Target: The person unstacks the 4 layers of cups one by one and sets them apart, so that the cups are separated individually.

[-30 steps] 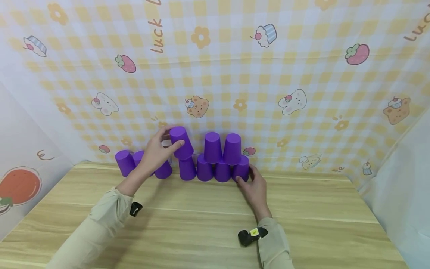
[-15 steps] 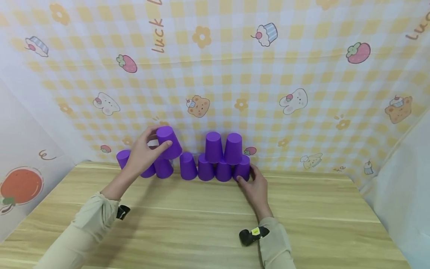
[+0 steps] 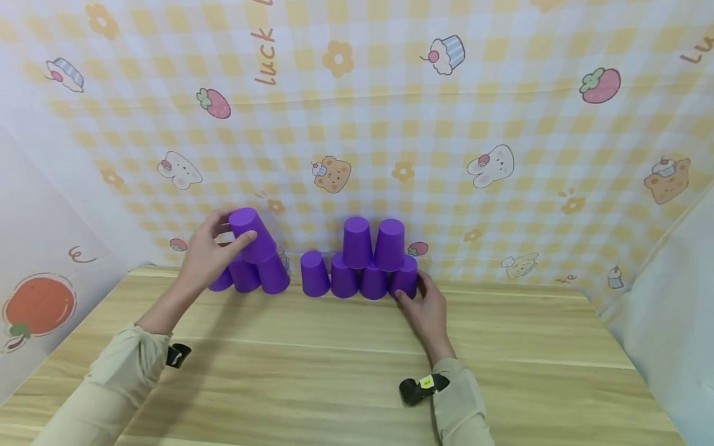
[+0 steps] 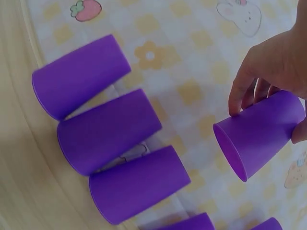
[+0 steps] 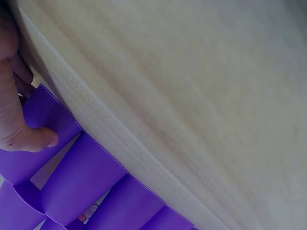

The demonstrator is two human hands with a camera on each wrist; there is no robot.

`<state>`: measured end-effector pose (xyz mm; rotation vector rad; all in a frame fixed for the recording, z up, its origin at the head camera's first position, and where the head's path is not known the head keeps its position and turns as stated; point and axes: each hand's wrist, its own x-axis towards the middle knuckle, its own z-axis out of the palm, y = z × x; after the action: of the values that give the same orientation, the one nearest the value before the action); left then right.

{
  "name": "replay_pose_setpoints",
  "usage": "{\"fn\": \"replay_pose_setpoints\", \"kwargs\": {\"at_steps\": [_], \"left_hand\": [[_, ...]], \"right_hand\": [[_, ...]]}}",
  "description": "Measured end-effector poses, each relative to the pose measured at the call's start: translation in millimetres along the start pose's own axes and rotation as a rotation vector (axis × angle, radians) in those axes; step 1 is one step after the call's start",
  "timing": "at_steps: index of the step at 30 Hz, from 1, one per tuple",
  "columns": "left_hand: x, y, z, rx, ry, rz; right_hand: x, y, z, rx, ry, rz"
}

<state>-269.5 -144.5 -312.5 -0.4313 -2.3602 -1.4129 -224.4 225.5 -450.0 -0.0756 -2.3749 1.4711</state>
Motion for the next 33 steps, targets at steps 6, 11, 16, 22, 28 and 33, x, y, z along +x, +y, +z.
{"fn": "replay_pose_setpoints", "kwargs": {"at_steps": [6, 11, 16, 22, 28, 33], "left_hand": [[2.0, 0.9, -14.7, 0.014, 0.045, 0.004], [2.5, -2.6, -29.9, 0.040, 0.080, -0.018], [-0.6, -14.7, -46.0, 0.102, 0.129, -0.054], [-3.5, -27.5, -60.8, 0.147, 0.186, -0.085], [-6.9, -44.1, -70.7, 0.162, 0.299, -0.155], [-9.0, -59.4, -75.0, 0.175, 0.435, -0.185]], "right_hand": [[0.9, 0, -1, -0.001, 0.002, -0.003], [1.0, 0, -1, 0.002, 0.010, -0.010], [-0.4, 0, 1, 0.014, 0.014, -0.017], [-1.2, 1, 0, 0.000, 0.018, -0.017], [-0.8, 1, -1, -0.004, 0.018, -0.014], [-0.9, 0, 1, -0.011, 0.014, -0.014]]}}
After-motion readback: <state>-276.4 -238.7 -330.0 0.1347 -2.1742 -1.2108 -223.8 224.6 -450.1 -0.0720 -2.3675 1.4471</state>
